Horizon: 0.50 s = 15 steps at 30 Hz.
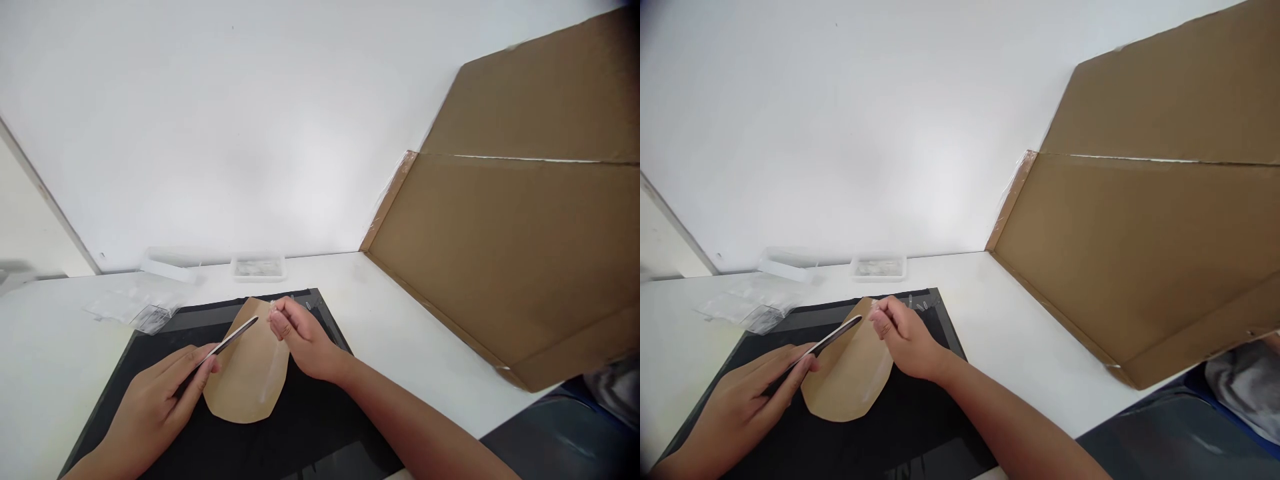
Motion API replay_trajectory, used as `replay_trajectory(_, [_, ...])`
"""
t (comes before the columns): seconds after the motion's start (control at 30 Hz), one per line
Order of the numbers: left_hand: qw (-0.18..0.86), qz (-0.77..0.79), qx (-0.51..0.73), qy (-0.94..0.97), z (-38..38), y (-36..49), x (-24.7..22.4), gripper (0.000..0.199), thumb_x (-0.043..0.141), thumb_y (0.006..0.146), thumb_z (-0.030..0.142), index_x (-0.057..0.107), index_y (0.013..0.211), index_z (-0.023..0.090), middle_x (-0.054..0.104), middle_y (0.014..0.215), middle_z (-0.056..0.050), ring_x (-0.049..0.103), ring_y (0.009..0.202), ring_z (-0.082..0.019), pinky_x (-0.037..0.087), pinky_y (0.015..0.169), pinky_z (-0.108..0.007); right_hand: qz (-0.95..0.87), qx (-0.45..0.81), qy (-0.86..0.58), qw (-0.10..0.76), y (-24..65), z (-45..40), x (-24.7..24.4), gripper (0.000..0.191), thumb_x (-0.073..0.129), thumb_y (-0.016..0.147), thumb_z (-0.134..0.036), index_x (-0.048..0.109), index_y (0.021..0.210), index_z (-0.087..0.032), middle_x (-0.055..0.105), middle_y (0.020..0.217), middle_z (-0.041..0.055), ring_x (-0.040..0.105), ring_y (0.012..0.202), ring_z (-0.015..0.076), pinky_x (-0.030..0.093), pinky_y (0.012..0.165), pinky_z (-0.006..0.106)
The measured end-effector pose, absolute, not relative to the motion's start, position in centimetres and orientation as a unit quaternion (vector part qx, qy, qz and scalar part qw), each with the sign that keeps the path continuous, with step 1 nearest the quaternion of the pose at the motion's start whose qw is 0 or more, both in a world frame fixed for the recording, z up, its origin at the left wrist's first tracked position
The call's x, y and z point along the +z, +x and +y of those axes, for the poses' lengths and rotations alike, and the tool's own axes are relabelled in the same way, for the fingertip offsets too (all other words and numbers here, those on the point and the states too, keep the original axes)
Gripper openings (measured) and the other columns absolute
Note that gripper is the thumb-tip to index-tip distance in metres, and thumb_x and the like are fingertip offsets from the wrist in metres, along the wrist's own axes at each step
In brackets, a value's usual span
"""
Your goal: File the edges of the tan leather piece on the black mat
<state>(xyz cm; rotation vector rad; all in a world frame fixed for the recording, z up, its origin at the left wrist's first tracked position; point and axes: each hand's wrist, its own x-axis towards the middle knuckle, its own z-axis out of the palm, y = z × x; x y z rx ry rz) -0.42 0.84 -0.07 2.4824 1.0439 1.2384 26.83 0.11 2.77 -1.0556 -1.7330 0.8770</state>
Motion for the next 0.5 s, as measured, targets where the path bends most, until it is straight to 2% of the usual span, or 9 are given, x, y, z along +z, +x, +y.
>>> replay_trajectory(0.1, [0.088,0.356,0.413,0.833,0.9,-0.5,-0.1,0.015,0.062,0.096,0.036,0.075,0.098,0.029,0.079,0.096,-0.001,0.076,0.087,-0.021,0.058,0.082,-0.025,-0.583,0.468,-0.399,0.531,26.6,0.6,2.5,0.032,0.041,0.105,-0.050,0.045,0.087,-0.024,0.039,0.074,-0.0032,0.036,0.069,0.0156,0.035,0.070,0.031])
replay_trajectory(0.27, [0.105,0.380,0.401,0.827,0.8,-0.5,0.0,0.019,0.060,0.096,0.040,0.075,0.096,0.029,0.077,0.091,-0.001,0.074,0.083,-0.020,0.056,0.077,-0.024,-0.376,0.626,-0.306,0.611,27.8,1.8,2.5,0.021,0.041,0.093,-0.032,0.031,0.076,-0.025,0.017,0.068,-0.0058,0.012,0.059,0.0154,0.029,0.059,0.030])
replay_trajectory(0.33, [0.143,0.421,0.389,0.807,0.7,-0.4,0.0,0.025,0.060,0.095,0.047,0.075,0.091,0.027,0.075,0.081,0.000,0.071,0.070,-0.018,0.055,0.066,-0.024,-0.344,0.622,-0.300,0.636,29.1,2.5,2.4,0.021,0.043,0.087,-0.030,0.026,0.075,-0.026,0.014,0.069,-0.0057,0.009,0.059,0.0156,0.030,0.057,0.030])
replay_trajectory(0.4, [0.209,0.486,0.393,0.752,0.6,-0.4,0.1,0.031,0.058,0.095,0.053,0.073,0.090,0.026,0.066,0.063,0.002,0.061,0.054,-0.016,0.049,0.052,-0.023,-0.326,0.599,-0.300,0.667,30.7,3.2,2.1,0.024,0.045,0.083,-0.030,0.023,0.074,-0.025,0.014,0.071,-0.0053,0.011,0.058,0.0155,0.031,0.057,0.030])
replay_trajectory(0.47, [0.299,0.542,0.442,0.649,0.9,-0.6,0.4,0.035,0.056,0.096,0.057,0.072,0.094,0.025,0.053,0.052,0.004,0.050,0.047,-0.013,0.040,0.044,-0.021,-0.302,0.578,-0.298,0.697,32.3,4.0,1.7,0.027,0.047,0.080,-0.030,0.022,0.072,-0.025,0.015,0.071,-0.0053,0.013,0.057,0.0151,0.032,0.056,0.030])
replay_trajectory(0.5, [0.348,0.552,0.481,0.585,1.2,-0.7,0.6,0.035,0.056,0.096,0.057,0.071,0.096,0.025,0.051,0.052,0.005,0.047,0.047,-0.012,0.038,0.043,-0.020,-0.291,0.571,-0.296,0.708,33.0,4.3,1.4,0.028,0.048,0.080,-0.030,0.021,0.072,-0.025,0.016,0.070,-0.0054,0.013,0.057,0.0148,0.033,0.056,0.029])
